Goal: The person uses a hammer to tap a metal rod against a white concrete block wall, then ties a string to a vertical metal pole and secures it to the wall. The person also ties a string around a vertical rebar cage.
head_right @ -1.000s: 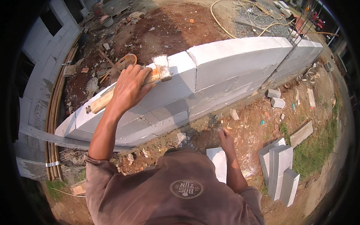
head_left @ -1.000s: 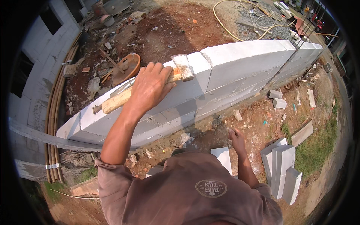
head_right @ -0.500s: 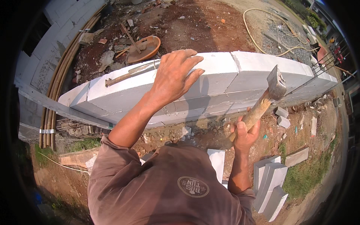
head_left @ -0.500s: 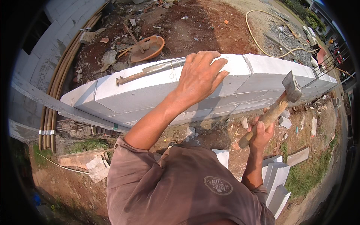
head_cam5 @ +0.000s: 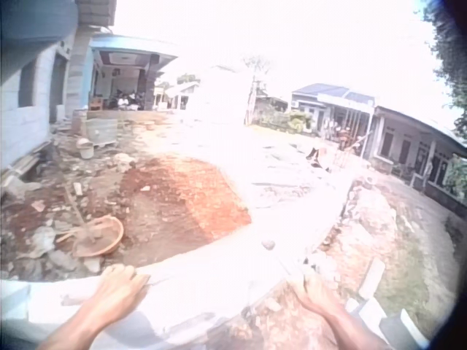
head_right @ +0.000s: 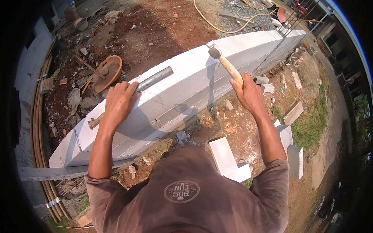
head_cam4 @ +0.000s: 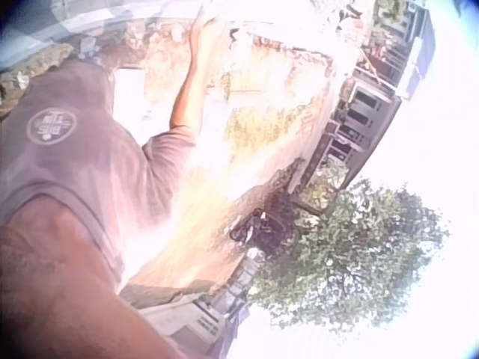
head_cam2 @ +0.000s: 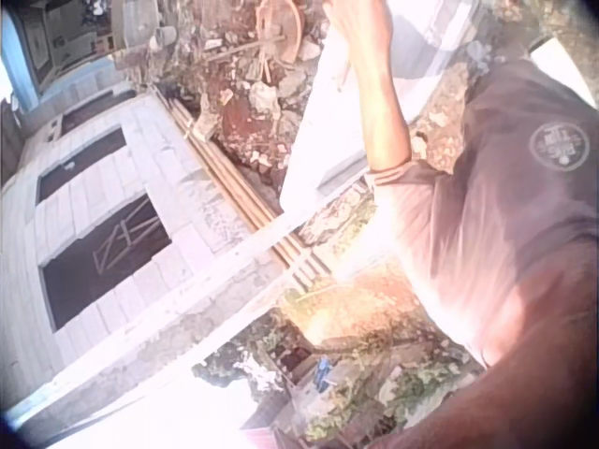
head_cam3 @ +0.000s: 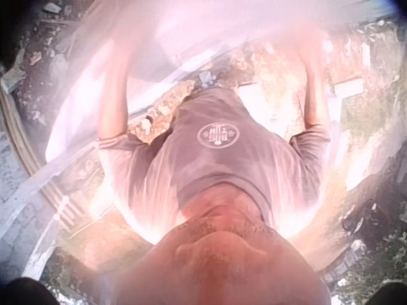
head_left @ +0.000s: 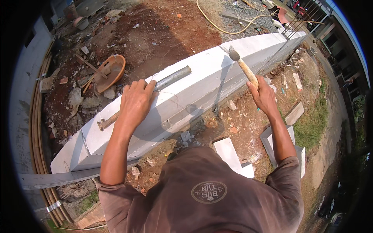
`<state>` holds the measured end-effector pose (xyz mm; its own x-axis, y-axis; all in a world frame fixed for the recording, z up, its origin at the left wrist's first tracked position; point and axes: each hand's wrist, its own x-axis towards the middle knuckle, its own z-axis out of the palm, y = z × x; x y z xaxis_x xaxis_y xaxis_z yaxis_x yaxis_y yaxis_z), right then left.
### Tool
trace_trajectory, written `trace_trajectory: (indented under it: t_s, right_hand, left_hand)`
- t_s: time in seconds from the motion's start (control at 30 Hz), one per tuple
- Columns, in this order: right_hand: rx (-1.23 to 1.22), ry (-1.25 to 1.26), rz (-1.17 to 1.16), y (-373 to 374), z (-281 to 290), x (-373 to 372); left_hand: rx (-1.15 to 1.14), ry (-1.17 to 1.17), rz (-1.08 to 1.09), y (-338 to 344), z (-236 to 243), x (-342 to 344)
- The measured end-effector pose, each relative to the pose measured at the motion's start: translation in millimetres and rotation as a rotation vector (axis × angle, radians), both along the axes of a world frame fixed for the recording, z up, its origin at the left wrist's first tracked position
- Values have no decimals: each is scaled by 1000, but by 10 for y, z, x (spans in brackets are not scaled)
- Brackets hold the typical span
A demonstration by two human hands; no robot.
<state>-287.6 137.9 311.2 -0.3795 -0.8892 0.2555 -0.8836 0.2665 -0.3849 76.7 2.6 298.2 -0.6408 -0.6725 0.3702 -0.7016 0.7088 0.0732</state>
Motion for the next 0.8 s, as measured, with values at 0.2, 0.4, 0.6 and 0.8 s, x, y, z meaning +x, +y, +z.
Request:
trace_trajectory:
  t_s: [0.2,0.4,0.6,0.8]
  right_hand:
    - [238,328,121,-446,-42,200]
    - [259,396,11,-661,-43,-42]
    - [98,226,1,-783,167,414]
    - [268,361,-164,-815,-23,-177]
  left_hand:
    - [-19,8,62,237,39,552]
    - [-18,106,111,248,-80,678]
    - [-11,124,120,215,-110,679]
    - [-6,122,114,226,-148,684]
